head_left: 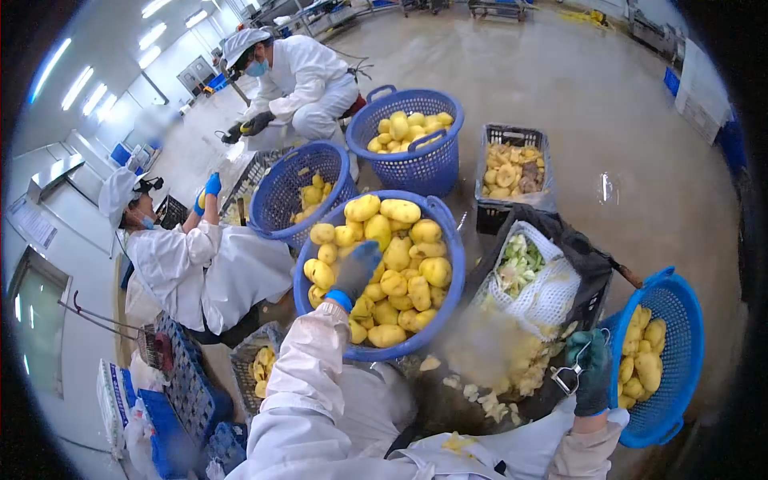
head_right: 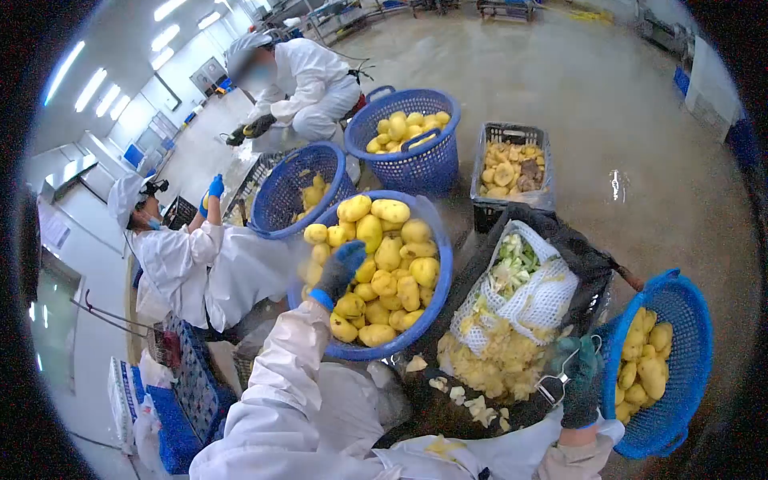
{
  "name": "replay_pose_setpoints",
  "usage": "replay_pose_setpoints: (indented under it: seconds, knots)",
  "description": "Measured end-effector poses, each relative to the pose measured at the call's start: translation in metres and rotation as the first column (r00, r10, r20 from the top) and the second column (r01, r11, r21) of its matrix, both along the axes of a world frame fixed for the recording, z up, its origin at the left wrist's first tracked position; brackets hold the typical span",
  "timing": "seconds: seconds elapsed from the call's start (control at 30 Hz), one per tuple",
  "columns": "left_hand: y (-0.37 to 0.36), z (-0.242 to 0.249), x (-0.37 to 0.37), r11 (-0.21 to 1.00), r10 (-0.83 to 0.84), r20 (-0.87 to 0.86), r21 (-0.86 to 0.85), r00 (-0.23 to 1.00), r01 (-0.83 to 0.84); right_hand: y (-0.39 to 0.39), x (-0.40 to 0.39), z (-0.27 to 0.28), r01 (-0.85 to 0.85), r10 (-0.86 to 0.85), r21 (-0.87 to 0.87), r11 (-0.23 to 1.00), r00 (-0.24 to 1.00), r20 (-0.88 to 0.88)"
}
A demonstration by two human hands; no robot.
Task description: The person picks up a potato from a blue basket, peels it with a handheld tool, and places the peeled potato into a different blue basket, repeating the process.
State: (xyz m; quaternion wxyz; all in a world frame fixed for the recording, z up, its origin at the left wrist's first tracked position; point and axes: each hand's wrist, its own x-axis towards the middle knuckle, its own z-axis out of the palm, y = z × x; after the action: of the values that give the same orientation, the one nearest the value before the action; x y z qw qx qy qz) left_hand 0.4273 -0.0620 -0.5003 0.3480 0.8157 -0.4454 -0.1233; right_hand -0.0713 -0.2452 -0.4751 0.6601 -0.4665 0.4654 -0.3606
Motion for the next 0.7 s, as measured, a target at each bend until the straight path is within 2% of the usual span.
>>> replay_pose_setpoints:
  seconds: [0.07, 0.1, 0.13, 0.17, 0.27, 0.3, 0.33, 0.4, 0.43, 0.47, 0.5, 0.53, 0.57, 0.6, 0.63, 0.67, 0.7]
  knots:
    - [0.009, -0.006, -0.022, 0.974, 0.040, -0.171, 0.226, 0.984, -0.001, 0.006, 0.010, 0.022, -0.019, 0.011, 0.093, 0.995, 0.997, 0.077]
    - [0.012, -0.030, -0.018, 0.944, -0.114, 0.038, 0.316, 0.993, 0.096, 0.008, 0.012, 0.024, -0.003, -0.008, 0.097, 0.995, 0.994, 0.106]
    - [0.013, -0.054, -0.014, 0.894, -0.280, 0.229, 0.417, 0.932, 0.166, 0.008, 0.014, 0.022, 0.007, -0.014, 0.085, 0.996, 0.997, 0.082]
    - [0.008, -0.063, -0.023, 0.836, -0.343, 0.297, 0.529, 0.891, 0.146, 0.008, 0.015, 0.020, 0.016, -0.020, 0.070, 0.997, 0.998, 0.056]
    - [-0.003, -0.083, -0.045, 0.799, -0.334, 0.507, 0.600, 0.794, -0.047, 0.009, 0.022, 0.027, 0.040, -0.041, 0.048, 0.998, 0.999, 0.023]
    - [-0.006, -0.087, -0.043, 0.834, -0.296, 0.532, 0.549, 0.794, -0.057, 0.008, 0.019, 0.022, 0.028, -0.029, 0.040, 0.999, 1.000, 0.005]
    - [-0.006, -0.089, -0.040, 0.826, -0.295, 0.469, 0.563, 0.833, -0.024, 0.007, 0.015, 0.017, 0.019, -0.018, 0.034, 0.999, 1.000, -0.011]
    - [-0.010, -0.055, -0.048, 0.808, -0.292, 0.337, 0.587, 0.895, 0.042, 0.004, 0.010, 0.016, -0.008, 0.009, 0.028, 1.000, 1.000, -0.001]
    - [-0.005, -0.075, -0.042, 0.897, -0.232, 0.358, 0.439, 0.904, 0.057, 0.003, 0.009, 0.017, -0.015, 0.014, 0.034, 0.999, 1.000, 0.018]
    - [-0.001, -0.083, -0.037, 0.949, -0.082, 0.032, 0.309, 0.996, 0.068, 0.004, 0.008, 0.017, -0.022, 0.021, 0.042, 0.999, 0.999, 0.042]
    - [0.002, -0.085, -0.034, 0.984, 0.031, -0.315, 0.178, 0.949, 0.028, 0.004, 0.007, 0.014, -0.001, 0.000, 0.038, 0.999, 0.999, 0.045]
    - [0.005, -0.088, -0.032, 0.996, 0.085, -0.631, 0.065, 0.771, -0.057, 0.002, 0.005, 0.008, 0.022, -0.023, 0.031, 0.999, 0.999, 0.049]
    - [0.012, -0.074, -0.041, 0.967, 0.004, -0.915, -0.099, 0.403, -0.235, 0.000, 0.003, 0.002, 0.045, -0.047, 0.021, 0.999, 0.997, 0.054]
    - [0.018, -0.066, -0.049, 0.963, -0.081, -0.699, -0.238, 0.711, -0.124, -0.004, 0.000, -0.009, 0.061, -0.062, 0.026, 0.998, 0.996, 0.063]
    - [0.022, -0.059, -0.058, 0.944, -0.158, -0.377, -0.329, 0.913, 0.028, -0.009, -0.003, -0.023, 0.075, -0.077, 0.029, 0.997, 0.994, 0.074]
    - [0.021, -0.029, -0.078, 0.889, -0.276, -0.790, -0.426, 0.547, -0.166, -0.010, -0.005, -0.027, 0.090, -0.093, 0.031, 0.995, 0.992, 0.086]
    - [0.019, 0.002, -0.100, 0.806, -0.378, -0.925, -0.352, 0.044, -0.476, -0.007, -0.002, -0.019, 0.054, -0.064, 0.075, 0.996, 0.989, 0.137]
